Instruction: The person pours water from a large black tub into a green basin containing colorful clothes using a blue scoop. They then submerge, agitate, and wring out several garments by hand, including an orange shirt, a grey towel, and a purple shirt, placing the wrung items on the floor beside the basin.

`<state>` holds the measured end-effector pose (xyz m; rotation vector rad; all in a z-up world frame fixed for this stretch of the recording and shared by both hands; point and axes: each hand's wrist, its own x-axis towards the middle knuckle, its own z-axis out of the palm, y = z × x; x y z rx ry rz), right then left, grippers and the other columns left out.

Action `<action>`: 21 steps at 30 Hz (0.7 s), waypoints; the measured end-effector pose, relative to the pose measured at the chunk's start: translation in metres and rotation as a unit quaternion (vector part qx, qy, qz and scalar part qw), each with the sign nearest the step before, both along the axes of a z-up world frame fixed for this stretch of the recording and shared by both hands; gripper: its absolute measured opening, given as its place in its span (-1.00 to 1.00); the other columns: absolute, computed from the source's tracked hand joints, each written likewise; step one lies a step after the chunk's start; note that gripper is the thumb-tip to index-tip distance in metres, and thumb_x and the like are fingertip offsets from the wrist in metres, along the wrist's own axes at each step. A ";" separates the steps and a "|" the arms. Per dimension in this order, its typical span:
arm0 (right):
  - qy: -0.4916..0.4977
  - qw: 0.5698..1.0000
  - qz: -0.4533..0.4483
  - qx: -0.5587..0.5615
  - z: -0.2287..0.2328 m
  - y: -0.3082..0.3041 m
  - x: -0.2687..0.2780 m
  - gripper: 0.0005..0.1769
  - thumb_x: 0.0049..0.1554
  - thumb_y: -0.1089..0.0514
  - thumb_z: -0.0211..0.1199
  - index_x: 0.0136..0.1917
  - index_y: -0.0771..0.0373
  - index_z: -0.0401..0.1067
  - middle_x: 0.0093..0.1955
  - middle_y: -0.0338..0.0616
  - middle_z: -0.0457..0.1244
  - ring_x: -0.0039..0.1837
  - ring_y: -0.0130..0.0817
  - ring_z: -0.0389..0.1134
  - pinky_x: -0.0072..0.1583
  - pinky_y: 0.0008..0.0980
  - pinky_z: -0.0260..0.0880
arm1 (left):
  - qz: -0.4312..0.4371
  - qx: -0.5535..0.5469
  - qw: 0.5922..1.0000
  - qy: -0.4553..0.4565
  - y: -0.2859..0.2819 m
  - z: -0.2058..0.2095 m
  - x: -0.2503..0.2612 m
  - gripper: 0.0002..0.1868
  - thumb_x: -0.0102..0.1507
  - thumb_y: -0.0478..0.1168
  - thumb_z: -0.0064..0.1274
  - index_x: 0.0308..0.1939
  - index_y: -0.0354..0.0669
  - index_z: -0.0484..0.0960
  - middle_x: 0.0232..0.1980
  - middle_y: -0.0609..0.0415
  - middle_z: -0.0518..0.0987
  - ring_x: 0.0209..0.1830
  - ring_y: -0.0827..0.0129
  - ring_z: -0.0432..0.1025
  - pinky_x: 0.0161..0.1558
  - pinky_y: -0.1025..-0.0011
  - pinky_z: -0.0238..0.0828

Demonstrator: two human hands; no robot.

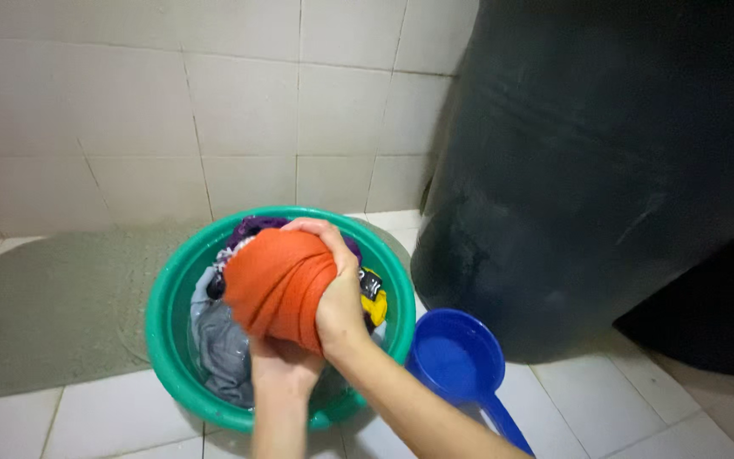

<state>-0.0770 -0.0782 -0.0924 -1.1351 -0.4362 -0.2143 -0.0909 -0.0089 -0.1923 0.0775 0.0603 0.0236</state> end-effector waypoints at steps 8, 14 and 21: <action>0.251 0.955 -0.052 0.151 -0.022 -0.024 -0.021 -0.74 0.19 0.20 0.11 0.16 0.14 0.42 0.19 -0.14 0.36 0.27 -0.26 0.38 0.28 -0.24 0.43 | 0.245 0.024 0.962 -0.122 -0.001 -0.003 0.026 -0.38 0.36 0.17 -0.07 0.40 -0.04 0.41 0.42 0.05 0.45 0.43 0.16 0.34 0.48 0.08 0.23; -0.041 0.933 -0.081 -0.347 -0.060 -0.069 -0.020 -0.70 0.24 0.10 0.17 0.15 0.32 0.48 0.02 -0.11 0.47 0.09 -0.18 0.51 0.13 -0.24 0.48 | 0.233 0.126 0.963 0.047 0.032 -0.015 0.024 -0.36 0.19 0.13 -0.03 0.32 0.04 0.45 0.35 0.13 0.51 0.35 0.20 0.42 0.38 0.12 0.34; 0.389 0.871 0.279 -0.107 -0.094 -0.082 -0.020 -0.47 0.32 -0.25 -0.14 0.13 0.19 0.42 -0.27 -0.10 0.31 -0.39 -0.35 0.30 -0.40 -0.40 0.22 | 0.065 0.193 0.976 0.081 0.035 -0.011 0.001 -0.30 0.17 0.22 -0.07 0.29 -0.04 0.48 0.25 0.03 0.57 0.21 0.11 0.47 0.25 0.07 0.40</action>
